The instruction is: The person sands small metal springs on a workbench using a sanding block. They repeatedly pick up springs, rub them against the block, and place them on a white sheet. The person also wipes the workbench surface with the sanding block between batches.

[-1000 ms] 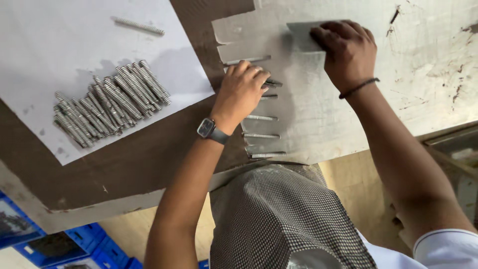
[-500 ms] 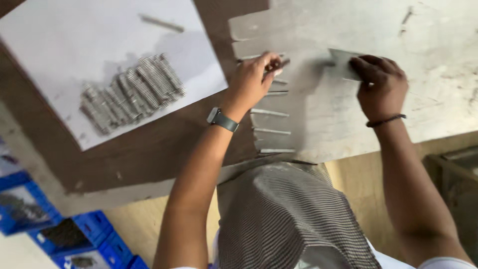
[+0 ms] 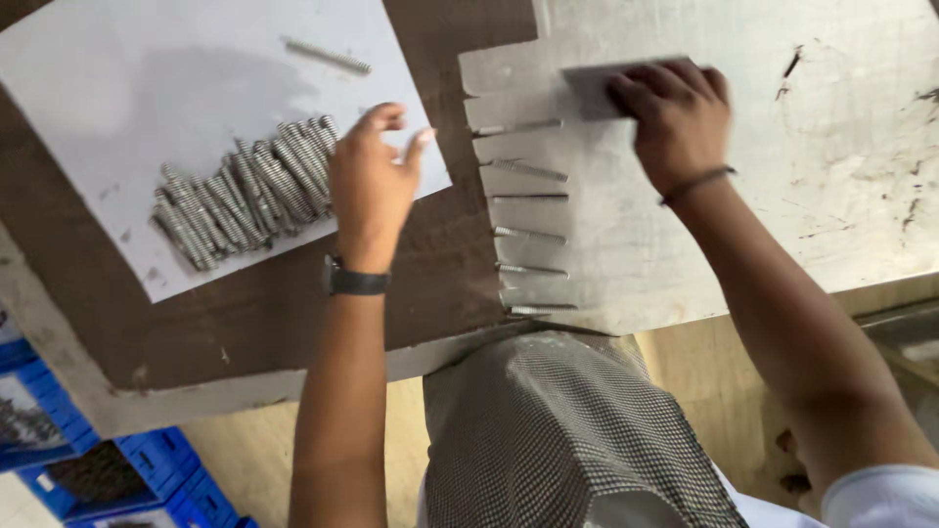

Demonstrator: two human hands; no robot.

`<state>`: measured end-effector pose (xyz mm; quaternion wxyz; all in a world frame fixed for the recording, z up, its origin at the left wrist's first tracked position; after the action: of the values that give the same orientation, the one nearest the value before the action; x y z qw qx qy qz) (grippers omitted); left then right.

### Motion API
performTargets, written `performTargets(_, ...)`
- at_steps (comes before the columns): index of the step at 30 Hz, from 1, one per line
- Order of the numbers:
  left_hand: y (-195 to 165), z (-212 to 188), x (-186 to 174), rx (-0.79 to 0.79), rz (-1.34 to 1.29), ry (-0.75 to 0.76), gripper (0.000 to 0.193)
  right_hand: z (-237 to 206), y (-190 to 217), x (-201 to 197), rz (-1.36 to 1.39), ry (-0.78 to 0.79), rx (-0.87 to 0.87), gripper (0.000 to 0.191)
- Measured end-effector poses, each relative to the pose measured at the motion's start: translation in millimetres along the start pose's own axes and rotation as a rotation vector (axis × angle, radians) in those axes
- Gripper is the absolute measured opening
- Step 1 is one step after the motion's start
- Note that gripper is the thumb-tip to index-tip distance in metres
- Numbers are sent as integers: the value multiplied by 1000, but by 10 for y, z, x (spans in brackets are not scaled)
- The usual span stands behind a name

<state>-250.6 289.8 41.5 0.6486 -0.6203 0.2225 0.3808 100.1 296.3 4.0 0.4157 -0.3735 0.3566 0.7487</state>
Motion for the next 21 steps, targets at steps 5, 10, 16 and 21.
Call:
performTargets(5,-783,0,729,377,-74,134,58,394,-30,420,-32,40,-95,29)
performTargets(10,-910,103,1471,440,175,153,49,478,-61,568,8,72,-103,24)
performTargets(16,-414,143,1468,440,271,92,43,489,365,882,25,39,-60,26)
performTargets(21,-143,219,1312,438,287,32,41,611,651,974,81,49,-48,29)
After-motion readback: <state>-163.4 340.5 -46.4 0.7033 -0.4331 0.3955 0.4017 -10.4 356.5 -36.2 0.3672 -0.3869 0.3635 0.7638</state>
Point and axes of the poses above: each hand's wrist, its own z-axis towards the middle knuckle, its own x-axis out of the palm, y = z × x, the point moved 2 cm from there along z, towards the middle knuckle, and after that the axes turned 12 degrees about -y, right-handed, at the moved point
